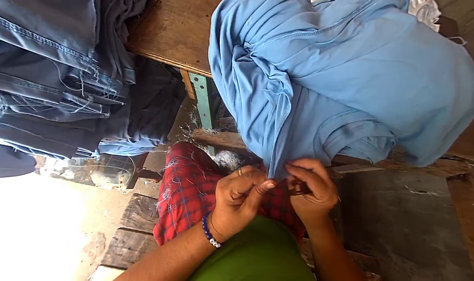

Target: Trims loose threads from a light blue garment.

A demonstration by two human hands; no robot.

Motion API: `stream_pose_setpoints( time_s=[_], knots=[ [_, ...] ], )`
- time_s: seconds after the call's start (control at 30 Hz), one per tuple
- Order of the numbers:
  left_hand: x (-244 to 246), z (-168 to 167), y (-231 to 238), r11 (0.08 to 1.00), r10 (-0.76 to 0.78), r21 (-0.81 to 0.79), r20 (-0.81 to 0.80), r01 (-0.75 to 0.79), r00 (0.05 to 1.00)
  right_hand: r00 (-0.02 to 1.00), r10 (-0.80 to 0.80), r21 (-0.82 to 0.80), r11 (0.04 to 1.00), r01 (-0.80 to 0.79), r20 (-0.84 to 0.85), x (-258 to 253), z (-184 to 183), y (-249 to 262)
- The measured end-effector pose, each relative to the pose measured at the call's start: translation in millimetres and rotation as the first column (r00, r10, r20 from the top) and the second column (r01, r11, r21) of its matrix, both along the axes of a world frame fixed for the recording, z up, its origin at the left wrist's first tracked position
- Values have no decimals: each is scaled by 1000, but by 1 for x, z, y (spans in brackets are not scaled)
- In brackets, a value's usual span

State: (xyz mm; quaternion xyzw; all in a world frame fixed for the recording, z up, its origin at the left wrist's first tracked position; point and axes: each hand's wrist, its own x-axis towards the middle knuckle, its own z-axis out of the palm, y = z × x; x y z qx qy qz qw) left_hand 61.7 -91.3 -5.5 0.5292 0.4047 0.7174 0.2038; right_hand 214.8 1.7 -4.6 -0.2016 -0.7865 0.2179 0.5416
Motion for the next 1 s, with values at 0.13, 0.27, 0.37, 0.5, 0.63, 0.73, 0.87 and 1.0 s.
stream_pose_setpoints(
  time_s=[0.13, 0.27, 0.37, 0.5, 0.63, 0.73, 0.87, 1.0],
  knots=[
    [-1, 2, -7, 997, 74, -17, 96, -72, 993, 980, 12, -191, 980, -51, -198, 12, 16, -3],
    [0, 3, -7, 998, 58, -28, 169, -54, 984, 963, -32, -258, 965, -40, -268, 20, 21, -2],
    [-2, 13, -5, 1000, 26, -20, 153, -23, 988, 999, -45, 5, 999, 45, -27, 19, 20, -6],
    [1, 22, 0, 999, -35, 5, 98, 35, 995, 998, -53, 111, 992, 56, -27, -2, 5, -3],
    [-13, 5, -8, 996, 45, -79, 17, -43, 999, 926, -54, -366, 926, -93, -373, 2, 17, 4],
    [-25, -17, -17, 952, 197, -237, -9, -194, 980, 785, -103, -555, 764, -330, -610, 6, 31, 6],
    [-23, -28, -16, 907, 261, -329, -49, -262, 964, 728, -113, -590, 674, -444, -677, 11, 32, 1],
    [-11, -4, 3, 978, 13, -210, 70, 2, 997, 806, -46, -525, 780, -341, -591, 12, 27, -2]
  ],
)
